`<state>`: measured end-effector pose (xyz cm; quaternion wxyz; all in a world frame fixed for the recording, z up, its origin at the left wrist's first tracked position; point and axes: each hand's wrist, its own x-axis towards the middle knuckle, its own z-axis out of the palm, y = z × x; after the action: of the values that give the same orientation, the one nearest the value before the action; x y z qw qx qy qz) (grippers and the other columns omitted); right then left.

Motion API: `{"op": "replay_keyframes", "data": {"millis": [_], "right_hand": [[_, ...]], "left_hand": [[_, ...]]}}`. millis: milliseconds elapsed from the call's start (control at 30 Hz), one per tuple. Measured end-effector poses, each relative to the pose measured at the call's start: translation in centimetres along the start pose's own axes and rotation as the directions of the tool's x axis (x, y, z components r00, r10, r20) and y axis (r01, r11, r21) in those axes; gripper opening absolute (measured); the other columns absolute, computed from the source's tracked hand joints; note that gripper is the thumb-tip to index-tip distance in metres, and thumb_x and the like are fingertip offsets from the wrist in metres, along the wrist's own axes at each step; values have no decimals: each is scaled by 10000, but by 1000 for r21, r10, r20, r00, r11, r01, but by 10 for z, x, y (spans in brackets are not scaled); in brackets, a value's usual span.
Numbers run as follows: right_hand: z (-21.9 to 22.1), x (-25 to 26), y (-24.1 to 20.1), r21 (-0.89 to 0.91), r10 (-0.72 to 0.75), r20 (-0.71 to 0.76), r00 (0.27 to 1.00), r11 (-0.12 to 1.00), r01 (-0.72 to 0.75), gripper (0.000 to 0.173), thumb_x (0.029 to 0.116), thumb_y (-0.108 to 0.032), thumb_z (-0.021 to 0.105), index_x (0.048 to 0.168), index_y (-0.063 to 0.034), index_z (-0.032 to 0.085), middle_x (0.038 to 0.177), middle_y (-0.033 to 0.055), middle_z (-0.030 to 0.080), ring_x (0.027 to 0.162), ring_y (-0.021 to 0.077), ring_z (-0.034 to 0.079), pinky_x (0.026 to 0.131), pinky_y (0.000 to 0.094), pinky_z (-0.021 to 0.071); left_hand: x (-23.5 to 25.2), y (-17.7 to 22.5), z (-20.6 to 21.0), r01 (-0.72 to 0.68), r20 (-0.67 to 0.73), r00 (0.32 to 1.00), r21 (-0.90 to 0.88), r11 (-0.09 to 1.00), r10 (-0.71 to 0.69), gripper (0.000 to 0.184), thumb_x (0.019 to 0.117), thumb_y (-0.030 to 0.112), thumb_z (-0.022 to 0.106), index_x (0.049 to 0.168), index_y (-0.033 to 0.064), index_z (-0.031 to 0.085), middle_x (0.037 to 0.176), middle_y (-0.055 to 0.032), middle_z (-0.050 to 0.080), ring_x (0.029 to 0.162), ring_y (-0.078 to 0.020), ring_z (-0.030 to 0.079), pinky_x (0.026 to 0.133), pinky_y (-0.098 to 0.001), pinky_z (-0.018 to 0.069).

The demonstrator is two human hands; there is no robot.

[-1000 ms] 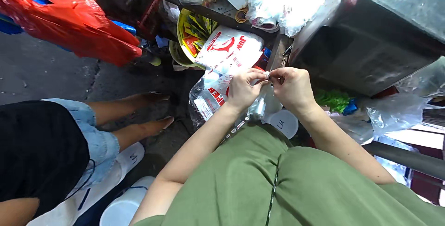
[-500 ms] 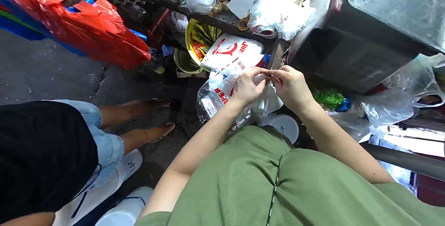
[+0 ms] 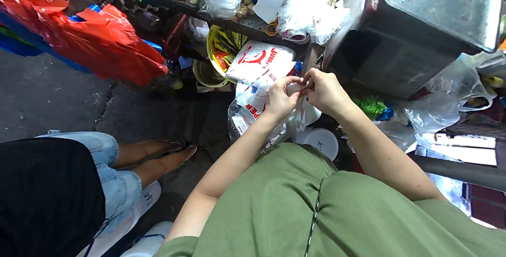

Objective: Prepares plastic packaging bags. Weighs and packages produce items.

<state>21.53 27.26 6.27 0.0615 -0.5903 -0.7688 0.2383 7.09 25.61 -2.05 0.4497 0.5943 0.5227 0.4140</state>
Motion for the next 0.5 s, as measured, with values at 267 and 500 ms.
{"op": "replay_keyframes", "data": {"millis": [267,500], "right_hand": [[13,-36,1,-64,47,-257,965,996,-65,294,967,-49,667,1234,19,565,878,182,704,803,374,720,721,565,586],[29,-71,-20,683,-252,-174,952,665,302,740,884,-485,760,1423,-39,519,1298,4,651,1210,91,615,1040,320,533]], "left_hand": [[-15,1,3,-63,-111,991,77,995,72,429,883,176,804,1274,86,651,1198,-105,688,952,-217,685,816,-420,574],[-49,64,-32,-273,-137,962,-514,813,237,296,956,-8,621,1225,82,535,1059,-32,631,594,-44,541,519,-198,508]]}}
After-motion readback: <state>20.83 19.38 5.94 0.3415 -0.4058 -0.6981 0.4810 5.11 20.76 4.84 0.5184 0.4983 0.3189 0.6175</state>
